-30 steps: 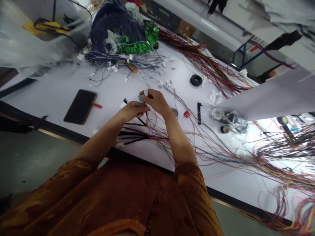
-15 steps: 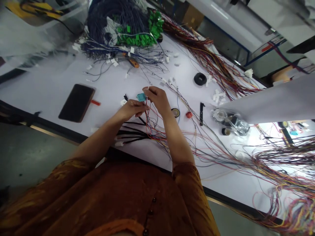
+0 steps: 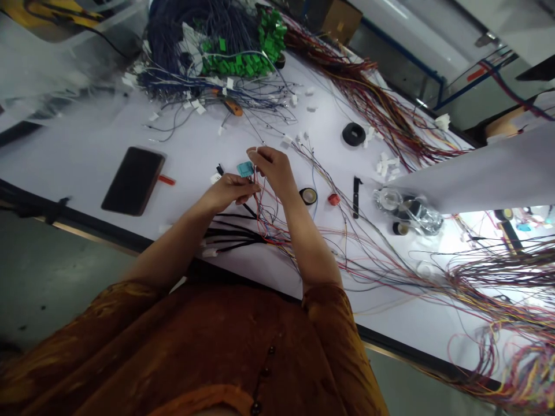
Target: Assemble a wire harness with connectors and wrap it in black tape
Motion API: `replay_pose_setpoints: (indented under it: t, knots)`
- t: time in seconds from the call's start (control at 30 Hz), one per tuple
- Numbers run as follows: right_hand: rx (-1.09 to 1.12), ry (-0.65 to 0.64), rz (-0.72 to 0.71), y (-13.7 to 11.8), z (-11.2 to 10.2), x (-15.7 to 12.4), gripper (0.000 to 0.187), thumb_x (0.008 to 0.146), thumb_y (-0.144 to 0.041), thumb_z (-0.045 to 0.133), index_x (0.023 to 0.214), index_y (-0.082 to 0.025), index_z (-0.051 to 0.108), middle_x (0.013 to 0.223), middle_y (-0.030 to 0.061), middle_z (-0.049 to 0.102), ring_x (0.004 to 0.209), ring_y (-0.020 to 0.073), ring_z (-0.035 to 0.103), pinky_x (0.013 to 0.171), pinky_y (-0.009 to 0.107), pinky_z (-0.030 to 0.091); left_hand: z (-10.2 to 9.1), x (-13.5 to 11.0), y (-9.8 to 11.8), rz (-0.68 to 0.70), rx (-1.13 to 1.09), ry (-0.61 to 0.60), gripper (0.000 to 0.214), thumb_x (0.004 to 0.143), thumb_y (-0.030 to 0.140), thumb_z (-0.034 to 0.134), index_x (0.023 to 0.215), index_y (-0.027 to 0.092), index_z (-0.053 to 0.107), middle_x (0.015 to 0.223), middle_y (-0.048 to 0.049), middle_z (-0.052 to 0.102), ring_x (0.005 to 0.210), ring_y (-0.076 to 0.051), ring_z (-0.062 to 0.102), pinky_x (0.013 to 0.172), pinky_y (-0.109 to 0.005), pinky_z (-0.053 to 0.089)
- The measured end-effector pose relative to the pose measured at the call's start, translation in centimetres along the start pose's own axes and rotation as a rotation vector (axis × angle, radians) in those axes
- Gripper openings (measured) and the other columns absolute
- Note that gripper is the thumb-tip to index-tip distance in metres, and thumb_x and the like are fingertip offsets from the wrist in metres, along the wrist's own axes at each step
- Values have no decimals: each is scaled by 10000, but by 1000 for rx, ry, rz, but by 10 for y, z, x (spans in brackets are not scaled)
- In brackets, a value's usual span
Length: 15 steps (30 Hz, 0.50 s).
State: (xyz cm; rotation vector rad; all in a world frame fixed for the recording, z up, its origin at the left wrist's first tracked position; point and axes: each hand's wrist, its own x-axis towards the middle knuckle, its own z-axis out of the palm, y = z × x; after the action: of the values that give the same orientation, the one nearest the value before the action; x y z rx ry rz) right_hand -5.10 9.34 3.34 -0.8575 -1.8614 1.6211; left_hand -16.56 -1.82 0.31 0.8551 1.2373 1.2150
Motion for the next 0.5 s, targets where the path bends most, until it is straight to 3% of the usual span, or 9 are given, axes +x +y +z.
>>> replay_pose_setpoints:
  t: [0.5]
  knots:
    - [58,31,45,-6,9,-2,347,876,-527,695,874,-181,666,630,-53,506,570,59,473,525,171,405,-1,1,-5,-1,-27,32,375,730,372,788,525,142,574,454,36,493,413,-44,394,438,-220,267]
